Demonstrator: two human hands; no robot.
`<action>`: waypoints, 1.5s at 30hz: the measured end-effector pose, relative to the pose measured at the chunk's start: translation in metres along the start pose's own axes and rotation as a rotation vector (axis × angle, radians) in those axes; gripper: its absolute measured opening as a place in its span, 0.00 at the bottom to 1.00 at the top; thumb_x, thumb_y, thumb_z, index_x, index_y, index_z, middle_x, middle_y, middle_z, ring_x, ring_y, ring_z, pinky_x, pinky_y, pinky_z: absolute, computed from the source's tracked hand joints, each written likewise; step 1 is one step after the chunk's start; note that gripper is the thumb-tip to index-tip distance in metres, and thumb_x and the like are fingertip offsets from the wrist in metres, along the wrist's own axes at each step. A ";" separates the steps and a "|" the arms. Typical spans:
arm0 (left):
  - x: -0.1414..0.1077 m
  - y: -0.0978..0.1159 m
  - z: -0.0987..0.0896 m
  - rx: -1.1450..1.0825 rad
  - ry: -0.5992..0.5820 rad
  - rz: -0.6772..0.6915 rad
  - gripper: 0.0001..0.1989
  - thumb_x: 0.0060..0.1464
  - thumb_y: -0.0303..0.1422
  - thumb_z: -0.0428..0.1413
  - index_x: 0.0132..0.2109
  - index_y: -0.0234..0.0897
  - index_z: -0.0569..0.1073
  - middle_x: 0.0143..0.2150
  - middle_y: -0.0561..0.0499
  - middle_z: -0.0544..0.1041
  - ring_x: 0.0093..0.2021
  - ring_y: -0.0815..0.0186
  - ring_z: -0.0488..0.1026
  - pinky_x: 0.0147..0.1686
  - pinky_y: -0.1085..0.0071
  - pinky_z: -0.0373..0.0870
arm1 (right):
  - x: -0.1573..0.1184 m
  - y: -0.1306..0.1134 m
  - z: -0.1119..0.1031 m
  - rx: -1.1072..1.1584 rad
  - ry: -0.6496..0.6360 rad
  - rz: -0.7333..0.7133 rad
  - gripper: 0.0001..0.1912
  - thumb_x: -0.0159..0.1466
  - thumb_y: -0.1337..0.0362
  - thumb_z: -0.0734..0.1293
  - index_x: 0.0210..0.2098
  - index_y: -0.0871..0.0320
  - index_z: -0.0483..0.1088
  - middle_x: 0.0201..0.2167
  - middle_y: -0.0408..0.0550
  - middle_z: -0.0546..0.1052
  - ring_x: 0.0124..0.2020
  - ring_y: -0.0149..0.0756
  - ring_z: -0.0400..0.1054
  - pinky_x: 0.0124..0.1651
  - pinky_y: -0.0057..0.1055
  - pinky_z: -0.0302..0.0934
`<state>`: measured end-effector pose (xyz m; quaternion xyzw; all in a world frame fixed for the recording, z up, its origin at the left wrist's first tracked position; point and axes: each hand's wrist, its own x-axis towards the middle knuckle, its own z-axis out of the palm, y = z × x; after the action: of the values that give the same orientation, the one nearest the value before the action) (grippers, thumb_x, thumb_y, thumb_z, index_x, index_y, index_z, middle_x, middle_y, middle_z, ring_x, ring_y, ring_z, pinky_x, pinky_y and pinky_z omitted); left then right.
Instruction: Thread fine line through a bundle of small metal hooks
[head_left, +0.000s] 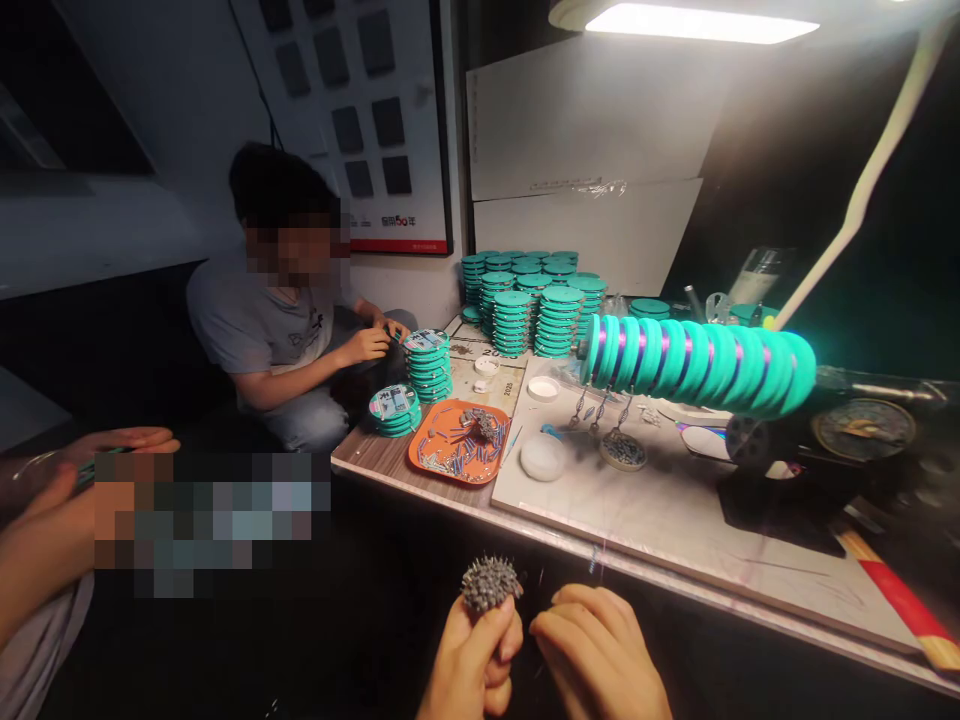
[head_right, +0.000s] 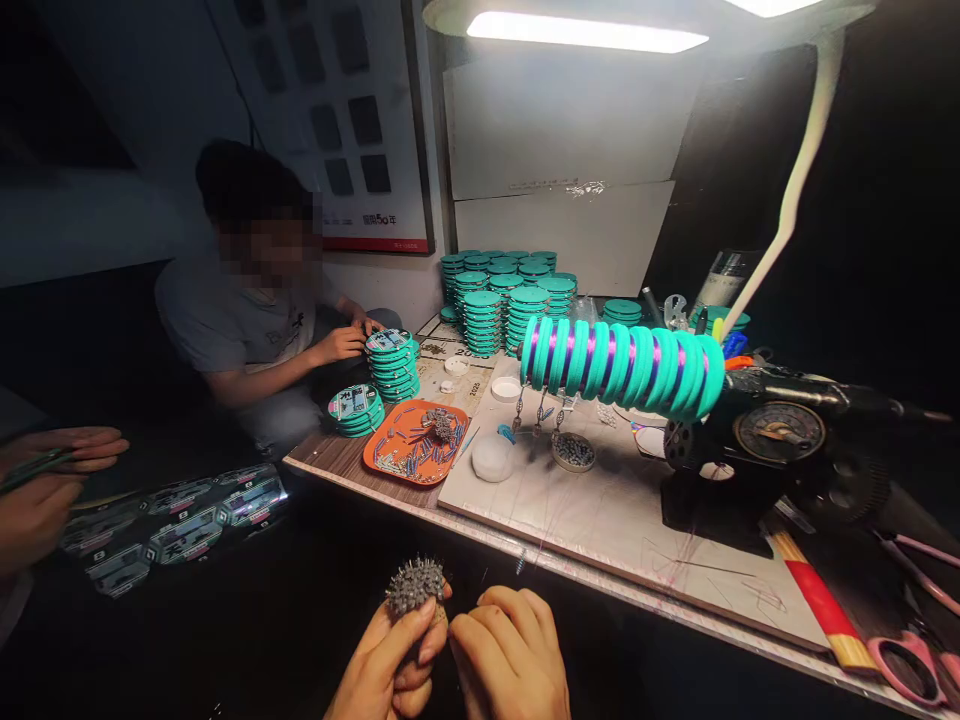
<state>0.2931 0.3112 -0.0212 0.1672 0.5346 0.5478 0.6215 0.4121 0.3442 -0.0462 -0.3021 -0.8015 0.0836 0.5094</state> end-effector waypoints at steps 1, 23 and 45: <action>0.000 0.000 0.001 0.008 0.003 0.003 0.23 0.36 0.48 0.61 0.32 0.33 0.65 0.18 0.61 0.59 0.15 0.83 0.43 0.15 0.81 0.35 | 0.000 0.000 0.000 -0.009 0.007 -0.005 0.09 0.64 0.71 0.56 0.31 0.59 0.65 0.23 0.43 0.71 0.31 0.32 0.65 0.39 0.33 0.54; 0.007 -0.005 0.004 0.014 0.059 0.052 0.24 0.36 0.49 0.61 0.32 0.33 0.67 0.14 0.64 0.54 0.13 0.83 0.38 0.14 0.81 0.35 | 0.001 0.002 0.004 -0.045 0.051 -0.042 0.09 0.63 0.70 0.57 0.29 0.59 0.66 0.22 0.43 0.71 0.29 0.31 0.66 0.36 0.32 0.57; 0.012 -0.033 0.000 -0.031 0.519 0.429 0.22 0.26 0.35 0.68 0.32 0.35 0.71 0.28 0.50 0.80 0.32 0.63 0.76 0.34 0.72 0.72 | 0.002 0.005 -0.003 0.040 -0.073 -0.040 0.04 0.60 0.73 0.61 0.33 0.60 0.65 0.26 0.45 0.71 0.32 0.33 0.65 0.37 0.31 0.59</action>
<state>0.3075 0.3099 -0.0528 0.1216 0.6193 0.6984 0.3376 0.4163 0.3489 -0.0457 -0.2724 -0.8236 0.1006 0.4872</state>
